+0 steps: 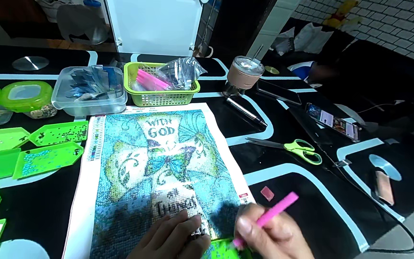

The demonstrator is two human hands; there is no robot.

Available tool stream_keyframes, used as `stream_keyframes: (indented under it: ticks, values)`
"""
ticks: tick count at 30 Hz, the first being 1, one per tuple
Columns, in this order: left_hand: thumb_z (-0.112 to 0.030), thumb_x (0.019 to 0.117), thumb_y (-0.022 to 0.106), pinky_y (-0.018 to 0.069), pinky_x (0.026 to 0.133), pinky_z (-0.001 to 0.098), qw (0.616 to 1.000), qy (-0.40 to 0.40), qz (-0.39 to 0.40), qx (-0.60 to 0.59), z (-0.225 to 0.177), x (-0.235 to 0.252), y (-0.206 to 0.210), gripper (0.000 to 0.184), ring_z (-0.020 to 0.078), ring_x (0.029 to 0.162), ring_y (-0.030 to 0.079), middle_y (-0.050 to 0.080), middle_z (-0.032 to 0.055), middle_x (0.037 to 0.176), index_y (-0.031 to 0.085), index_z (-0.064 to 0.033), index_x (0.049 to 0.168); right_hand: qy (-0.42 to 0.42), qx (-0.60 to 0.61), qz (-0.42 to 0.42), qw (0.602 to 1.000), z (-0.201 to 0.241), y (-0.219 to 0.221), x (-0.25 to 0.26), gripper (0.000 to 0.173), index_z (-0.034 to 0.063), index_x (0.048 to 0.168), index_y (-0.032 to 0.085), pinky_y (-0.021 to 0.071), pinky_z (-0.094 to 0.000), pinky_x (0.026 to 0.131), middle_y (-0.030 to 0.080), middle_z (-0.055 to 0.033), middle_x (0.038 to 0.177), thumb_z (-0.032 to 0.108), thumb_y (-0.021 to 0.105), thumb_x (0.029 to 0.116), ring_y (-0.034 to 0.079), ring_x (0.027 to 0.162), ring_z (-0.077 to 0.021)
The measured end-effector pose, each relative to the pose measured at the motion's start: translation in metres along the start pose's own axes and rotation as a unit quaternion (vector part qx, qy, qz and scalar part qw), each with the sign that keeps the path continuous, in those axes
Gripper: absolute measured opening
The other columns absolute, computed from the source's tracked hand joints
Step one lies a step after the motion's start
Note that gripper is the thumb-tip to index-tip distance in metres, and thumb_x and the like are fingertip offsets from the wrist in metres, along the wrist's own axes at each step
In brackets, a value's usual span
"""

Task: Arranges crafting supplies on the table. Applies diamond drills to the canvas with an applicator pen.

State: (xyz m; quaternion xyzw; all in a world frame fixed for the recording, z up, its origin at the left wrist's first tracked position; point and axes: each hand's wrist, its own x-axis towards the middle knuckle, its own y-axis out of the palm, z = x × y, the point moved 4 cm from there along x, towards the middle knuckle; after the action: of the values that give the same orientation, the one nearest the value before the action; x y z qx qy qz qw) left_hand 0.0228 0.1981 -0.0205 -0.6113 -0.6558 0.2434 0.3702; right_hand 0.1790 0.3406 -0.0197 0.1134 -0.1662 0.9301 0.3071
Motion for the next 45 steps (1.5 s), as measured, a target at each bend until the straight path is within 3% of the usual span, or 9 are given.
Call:
stream_keyframes:
  ticks: [4,11,22,26,29,31,34,45]
  values:
    - [-0.040,0.0919,0.073,0.0453,0.110,0.0480,1.000,-0.003,-0.006,-0.001,0.000,0.000,0.000,0.042,0.0350,0.133,0.058,0.067,0.0133,0.135,0.073,-0.0113,0.122,-0.042,-0.053,0.034,0.997,0.004,0.011,-0.014,0.028,-0.0002,0.089,0.060,0.0495,-0.0172,0.065,0.060,-0.0084,0.073,0.018,0.053,0.1086,0.060,0.068,-0.0050]
    - [-0.042,0.0931,0.072,0.0460,0.110,0.0470,1.000,-0.002,-0.013,0.011,0.000,0.000,0.001,0.041,0.0334,0.132,0.059,0.068,0.0117,0.134,0.073,-0.0129,0.122,-0.096,-0.075,0.050,0.991,0.009,0.020,-0.014,0.027,0.0000,0.087,0.062,0.0509,-0.0221,0.070,0.062,-0.0114,0.073,0.017,0.054,0.1071,0.063,0.072,-0.0136]
    - [-0.042,0.0928,0.072,0.0463,0.110,0.0453,1.000,0.001,-0.026,0.009,0.000,0.000,0.002,0.039,0.0331,0.132,0.059,0.069,0.0120,0.133,0.074,-0.0133,0.120,-0.108,-0.108,0.062,0.986,0.007,0.023,-0.016,0.028,0.0012,0.085,0.063,0.0494,-0.0238,0.068,0.062,-0.0114,0.071,0.017,0.055,0.1063,0.062,0.071,-0.0161]
    - [-0.042,0.0925,0.072,0.0466,0.110,0.0449,1.000,0.002,-0.025,0.011,0.000,0.000,0.002,0.040,0.0328,0.132,0.059,0.069,0.0112,0.133,0.074,-0.0134,0.120,-0.073,-0.051,0.050,0.995,0.009,0.020,-0.014,0.026,-0.0001,0.088,0.061,0.0499,-0.0204,0.069,0.061,-0.0098,0.073,0.016,0.054,0.1075,0.061,0.071,-0.0102]
    - [-0.041,0.0915,0.073,0.0455,0.111,0.0457,1.000,0.006,-0.022,0.007,0.001,0.001,0.001,0.041,0.0334,0.132,0.059,0.069,0.0120,0.133,0.074,-0.0120,0.121,0.027,0.026,-0.014,0.999,0.007,0.008,-0.005,0.023,0.0086,0.093,0.065,0.0528,-0.0147,0.065,0.067,0.0040,0.077,0.021,0.053,0.1084,0.063,0.071,0.0035]
    - [-0.040,0.0918,0.073,0.0452,0.111,0.0471,1.000,0.008,-0.015,0.003,0.001,0.001,0.001,0.042,0.0345,0.132,0.059,0.068,0.0127,0.135,0.073,-0.0112,0.122,0.057,0.036,-0.070,0.995,-0.002,-0.006,0.009,0.022,0.0167,0.092,0.068,0.0532,-0.0130,0.060,0.069,0.0108,0.079,0.026,0.054,0.1076,0.063,0.068,0.0054]
    - [-0.040,0.0915,0.074,0.0449,0.111,0.0464,1.000,0.005,-0.007,0.002,0.001,0.001,0.001,0.043,0.0346,0.131,0.059,0.067,0.0132,0.135,0.073,-0.0109,0.122,0.048,0.007,-0.115,0.992,-0.020,-0.019,0.023,0.025,0.0132,0.089,0.068,0.0512,-0.0129,0.055,0.069,0.0071,0.076,0.023,0.055,0.1069,0.062,0.062,0.0025]
    - [-0.040,0.0924,0.073,0.0440,0.112,0.0488,1.000,0.000,0.004,-0.002,0.000,0.001,0.000,0.043,0.0358,0.133,0.058,0.067,0.0140,0.137,0.073,-0.0108,0.124,0.003,-0.080,-0.130,0.988,-0.027,-0.017,0.025,0.023,0.0104,0.088,0.068,0.0516,-0.0117,0.058,0.066,0.0070,0.074,0.020,0.056,0.1060,0.062,0.064,0.0034]
